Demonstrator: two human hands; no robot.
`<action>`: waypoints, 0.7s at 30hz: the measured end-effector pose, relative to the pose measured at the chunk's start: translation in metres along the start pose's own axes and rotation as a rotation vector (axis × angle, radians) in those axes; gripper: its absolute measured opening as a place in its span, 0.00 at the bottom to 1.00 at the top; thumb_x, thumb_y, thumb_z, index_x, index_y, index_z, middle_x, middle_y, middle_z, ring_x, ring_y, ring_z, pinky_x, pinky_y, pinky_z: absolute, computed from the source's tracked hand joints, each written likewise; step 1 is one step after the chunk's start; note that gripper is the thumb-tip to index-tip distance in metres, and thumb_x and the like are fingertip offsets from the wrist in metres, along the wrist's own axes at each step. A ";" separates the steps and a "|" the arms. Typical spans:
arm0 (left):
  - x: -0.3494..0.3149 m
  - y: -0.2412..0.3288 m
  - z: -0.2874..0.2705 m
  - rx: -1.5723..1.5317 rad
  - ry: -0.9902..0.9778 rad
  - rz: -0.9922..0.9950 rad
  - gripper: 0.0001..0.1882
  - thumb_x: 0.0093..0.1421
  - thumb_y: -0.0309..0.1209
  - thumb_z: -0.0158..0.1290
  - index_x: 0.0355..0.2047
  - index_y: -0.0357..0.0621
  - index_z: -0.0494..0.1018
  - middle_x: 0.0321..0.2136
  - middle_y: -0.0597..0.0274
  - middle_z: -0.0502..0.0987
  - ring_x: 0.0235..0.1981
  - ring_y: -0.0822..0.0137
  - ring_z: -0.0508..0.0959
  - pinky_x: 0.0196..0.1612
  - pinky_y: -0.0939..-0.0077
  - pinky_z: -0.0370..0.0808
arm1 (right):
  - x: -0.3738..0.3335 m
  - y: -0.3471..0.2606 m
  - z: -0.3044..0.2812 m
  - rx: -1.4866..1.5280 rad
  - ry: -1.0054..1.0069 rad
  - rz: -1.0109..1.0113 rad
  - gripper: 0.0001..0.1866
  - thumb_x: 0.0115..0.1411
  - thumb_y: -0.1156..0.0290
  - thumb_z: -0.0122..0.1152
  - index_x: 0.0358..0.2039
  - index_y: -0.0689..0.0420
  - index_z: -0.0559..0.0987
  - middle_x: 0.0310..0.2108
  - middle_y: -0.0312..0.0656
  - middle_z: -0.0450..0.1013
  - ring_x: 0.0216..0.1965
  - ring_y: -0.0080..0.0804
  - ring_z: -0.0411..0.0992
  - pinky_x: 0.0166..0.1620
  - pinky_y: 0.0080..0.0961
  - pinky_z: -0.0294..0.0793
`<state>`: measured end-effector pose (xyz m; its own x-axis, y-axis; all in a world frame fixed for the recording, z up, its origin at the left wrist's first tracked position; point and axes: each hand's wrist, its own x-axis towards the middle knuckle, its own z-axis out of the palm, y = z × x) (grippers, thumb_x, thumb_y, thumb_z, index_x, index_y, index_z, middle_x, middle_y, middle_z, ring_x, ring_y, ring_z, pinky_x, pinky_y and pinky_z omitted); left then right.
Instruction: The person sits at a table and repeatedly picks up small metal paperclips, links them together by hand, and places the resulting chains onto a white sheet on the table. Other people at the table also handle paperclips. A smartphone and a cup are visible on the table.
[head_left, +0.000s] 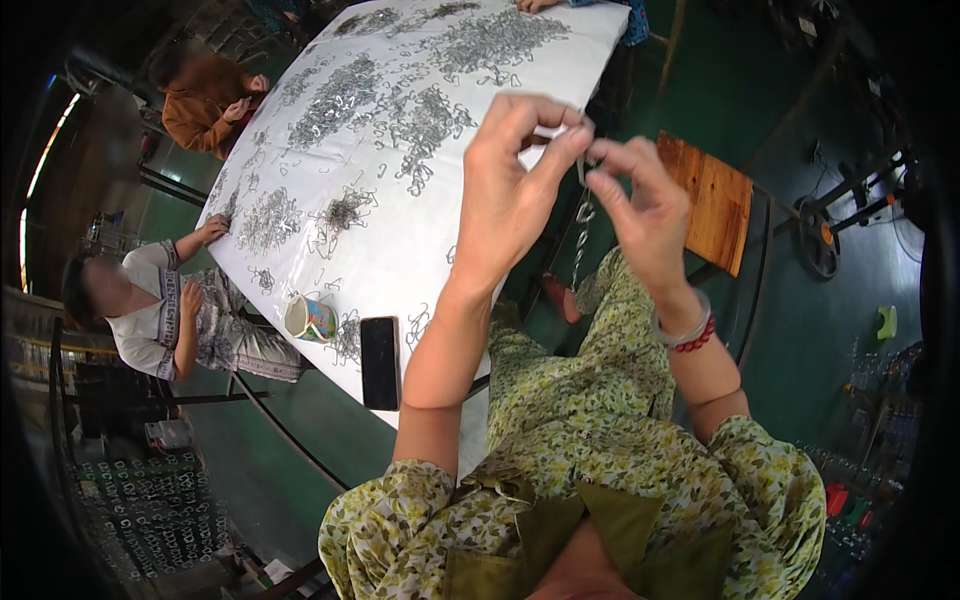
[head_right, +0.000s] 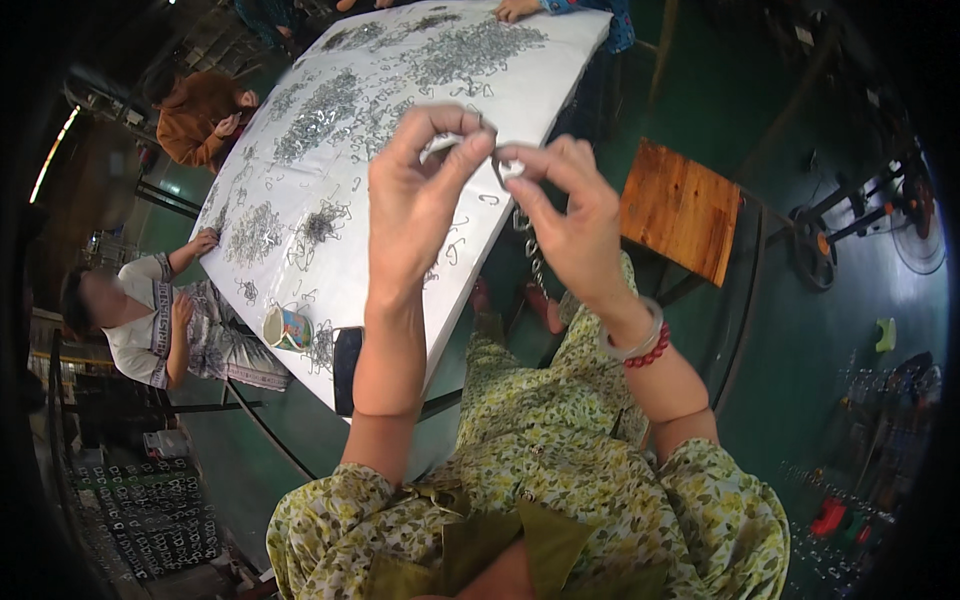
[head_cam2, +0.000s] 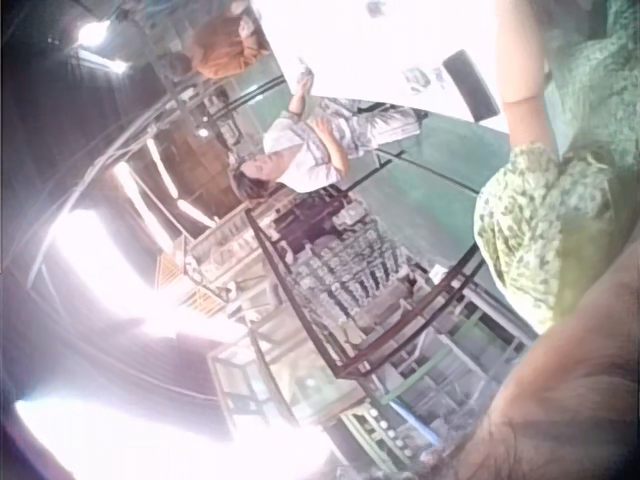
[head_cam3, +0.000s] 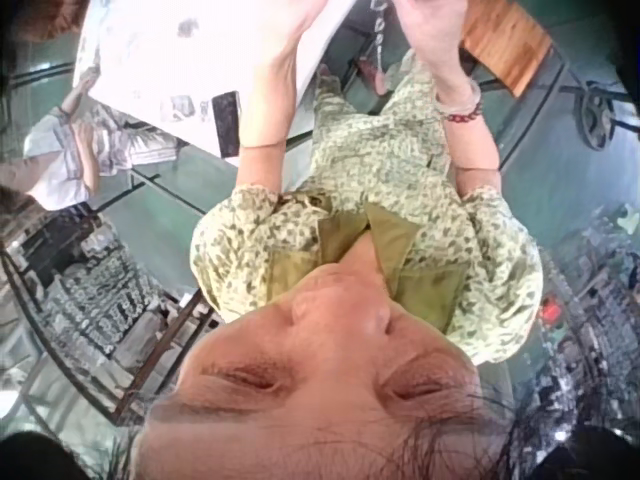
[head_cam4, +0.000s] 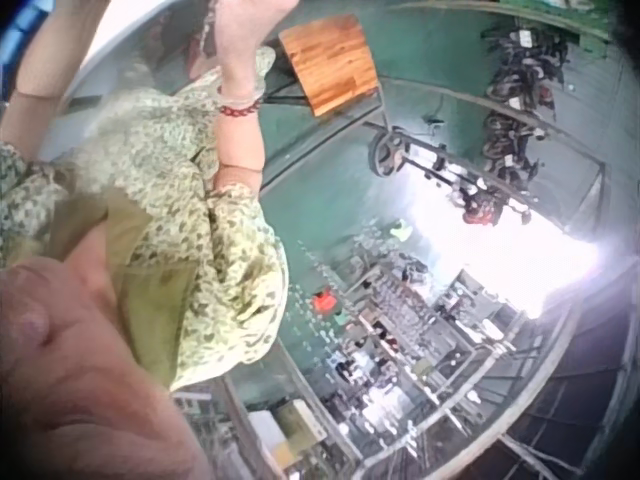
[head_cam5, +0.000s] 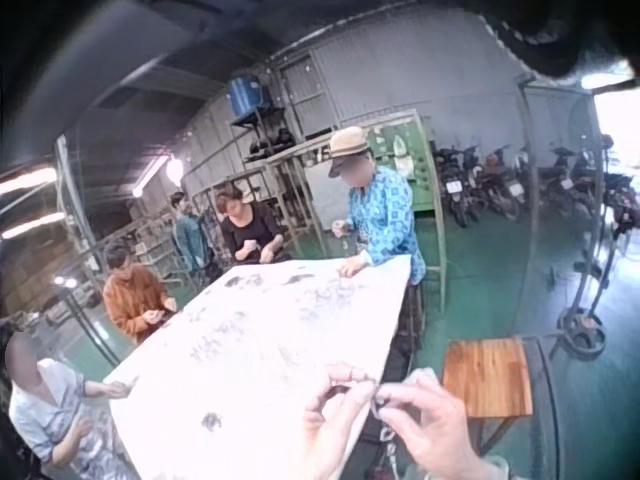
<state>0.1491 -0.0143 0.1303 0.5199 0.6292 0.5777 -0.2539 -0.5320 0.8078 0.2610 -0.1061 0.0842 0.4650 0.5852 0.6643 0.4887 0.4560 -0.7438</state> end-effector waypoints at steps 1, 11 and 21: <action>0.007 0.007 0.002 0.039 -0.024 0.063 0.04 0.58 0.24 0.58 0.33 0.35 0.77 0.34 0.59 0.76 0.38 0.67 0.76 0.41 0.75 0.74 | 0.007 -0.004 -0.004 0.036 0.016 -0.045 0.11 0.53 0.82 0.65 0.38 0.61 0.81 0.27 0.36 0.70 0.34 0.26 0.67 0.40 0.21 0.66; 0.028 -0.054 -0.010 0.324 -0.184 -0.129 0.10 0.60 0.30 0.57 0.39 0.40 0.81 0.34 0.53 0.82 0.34 0.62 0.82 0.42 0.74 0.75 | 0.050 -0.048 -0.081 0.357 0.089 -0.202 0.11 0.64 0.75 0.57 0.45 0.66 0.77 0.36 0.45 0.78 0.39 0.28 0.76 0.45 0.26 0.74; -0.045 -0.248 -0.049 1.086 -0.435 -0.127 0.08 0.56 0.24 0.56 0.37 0.40 0.77 0.35 0.49 0.76 0.40 0.48 0.74 0.42 0.56 0.73 | 0.096 -0.134 -0.177 0.448 0.308 -0.423 0.06 0.57 0.81 0.62 0.35 0.70 0.79 0.28 0.49 0.79 0.28 0.32 0.79 0.35 0.22 0.80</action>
<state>0.1486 0.1176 -0.0900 0.7793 0.5781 0.2418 0.5390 -0.8152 0.2120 0.3708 -0.2297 0.2614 0.5225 0.1093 0.8456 0.3524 0.8754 -0.3309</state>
